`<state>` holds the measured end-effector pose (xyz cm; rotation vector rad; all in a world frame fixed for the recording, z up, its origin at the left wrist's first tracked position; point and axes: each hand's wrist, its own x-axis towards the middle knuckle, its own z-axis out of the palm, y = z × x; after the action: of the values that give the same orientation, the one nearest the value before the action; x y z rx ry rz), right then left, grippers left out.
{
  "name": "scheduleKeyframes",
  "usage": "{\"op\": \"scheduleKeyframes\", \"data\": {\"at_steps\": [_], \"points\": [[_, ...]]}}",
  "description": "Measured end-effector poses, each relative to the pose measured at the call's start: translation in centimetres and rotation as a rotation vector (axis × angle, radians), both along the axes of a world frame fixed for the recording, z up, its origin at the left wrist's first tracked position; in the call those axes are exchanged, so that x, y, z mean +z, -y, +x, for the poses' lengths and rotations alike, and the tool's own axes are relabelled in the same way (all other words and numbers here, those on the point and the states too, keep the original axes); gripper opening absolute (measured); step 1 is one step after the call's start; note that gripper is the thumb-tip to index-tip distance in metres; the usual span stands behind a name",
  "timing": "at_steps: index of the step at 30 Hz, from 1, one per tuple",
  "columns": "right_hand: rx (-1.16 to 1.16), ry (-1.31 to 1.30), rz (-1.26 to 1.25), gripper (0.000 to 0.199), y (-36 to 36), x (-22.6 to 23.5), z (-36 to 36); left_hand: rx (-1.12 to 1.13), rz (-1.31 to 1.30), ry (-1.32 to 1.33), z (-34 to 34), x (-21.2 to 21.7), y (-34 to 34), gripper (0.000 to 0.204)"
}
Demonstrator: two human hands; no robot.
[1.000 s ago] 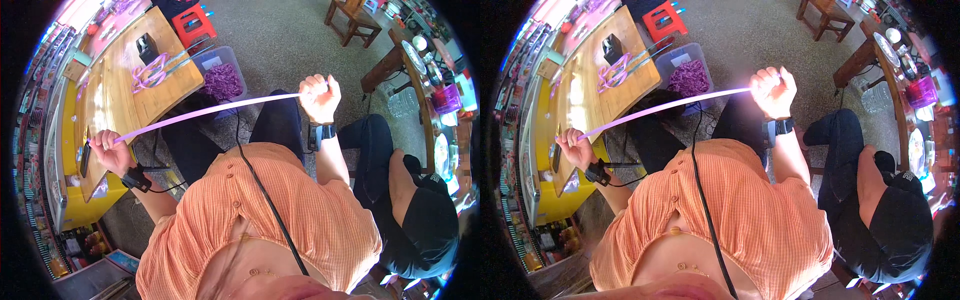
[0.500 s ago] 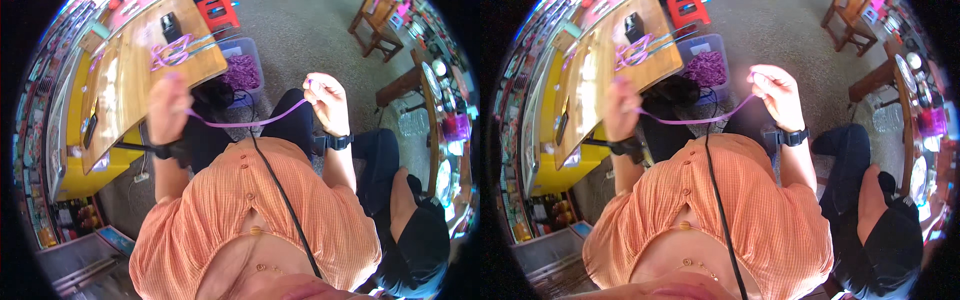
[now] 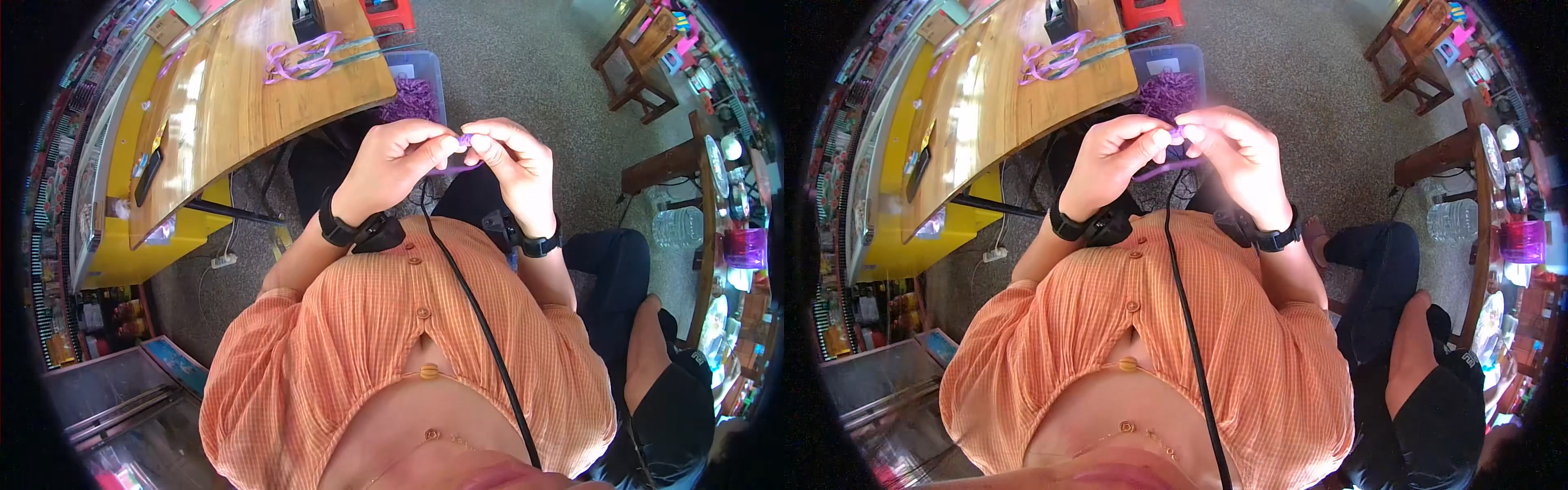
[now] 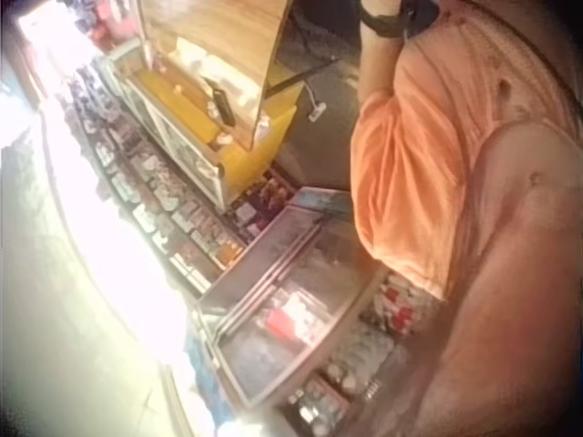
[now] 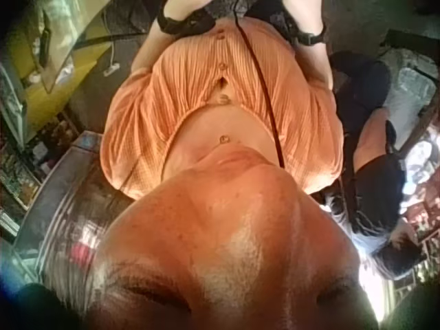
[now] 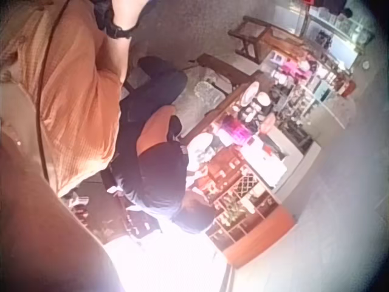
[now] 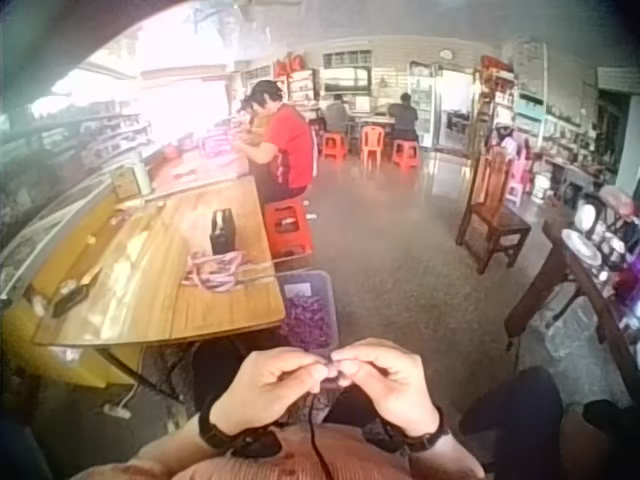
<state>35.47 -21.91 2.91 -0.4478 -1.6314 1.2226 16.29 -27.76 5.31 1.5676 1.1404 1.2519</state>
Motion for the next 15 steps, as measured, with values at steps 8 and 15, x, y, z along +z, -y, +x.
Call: {"op": "scheduleKeyframes", "data": {"at_steps": [8, 15], "points": [[-0.055, 0.01, 0.04, 0.016, 0.4, -0.4, 0.1, 0.103, 0.083, -0.05, 0.7, -0.5, -0.2, 0.017], [-0.26, 0.187, 0.353, 0.013, 0.8, -0.5, 0.4, 0.188, 0.204, -0.224, 1.2, 0.0, 0.2, 0.012]]}}
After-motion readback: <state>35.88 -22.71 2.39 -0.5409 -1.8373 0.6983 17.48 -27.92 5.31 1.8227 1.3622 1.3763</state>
